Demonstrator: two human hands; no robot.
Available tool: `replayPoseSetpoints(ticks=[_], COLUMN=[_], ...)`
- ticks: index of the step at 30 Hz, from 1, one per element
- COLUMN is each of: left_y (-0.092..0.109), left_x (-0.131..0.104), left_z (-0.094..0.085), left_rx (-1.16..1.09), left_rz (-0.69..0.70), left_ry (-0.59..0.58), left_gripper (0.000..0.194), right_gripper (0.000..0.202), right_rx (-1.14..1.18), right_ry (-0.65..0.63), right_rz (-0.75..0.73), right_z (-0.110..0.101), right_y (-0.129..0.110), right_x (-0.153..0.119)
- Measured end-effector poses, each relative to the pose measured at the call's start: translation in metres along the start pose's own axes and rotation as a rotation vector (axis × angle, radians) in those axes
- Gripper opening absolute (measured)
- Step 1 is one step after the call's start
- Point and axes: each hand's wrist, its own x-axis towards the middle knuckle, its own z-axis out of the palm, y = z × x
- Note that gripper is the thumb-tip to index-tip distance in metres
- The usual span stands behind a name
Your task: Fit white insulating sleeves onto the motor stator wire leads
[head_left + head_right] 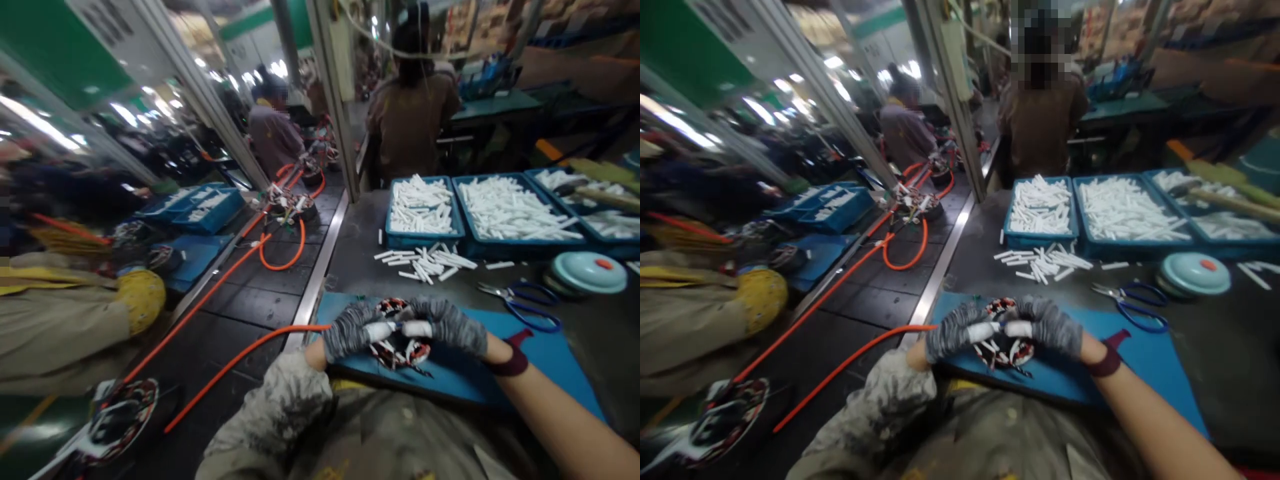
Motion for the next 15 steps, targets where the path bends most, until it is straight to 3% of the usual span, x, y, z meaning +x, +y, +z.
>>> replayPoseSetpoints(ticks=[4,8,12,15], left_y=[0.003,-0.002,-0.005,0.000], left_x=[0.005,0.009,0.006,0.007], left_z=[-0.011,-0.010,-0.008,-0.009], left_rx=[-0.299,-0.395,-0.228,0.045], left_rz=[-0.060,-0.107,-0.040,-0.042], left_ry=[-0.095,-0.142,-0.117,-0.170], left_gripper=[0.037,0.035,0.038,0.041], right_gripper=[0.035,0.036,0.038,0.043], right_rx=[-0.001,0.023,-0.122,-0.325], right_ry=[-0.030,-0.028,0.011,0.070], right_rz=[0.015,-0.031,-0.061,-0.136], right_z=[-0.010,-0.012,-0.006,-0.002], right_y=[-0.010,-0.007,-0.007,-0.007], right_x=[-0.002,-0.001,0.001,0.002])
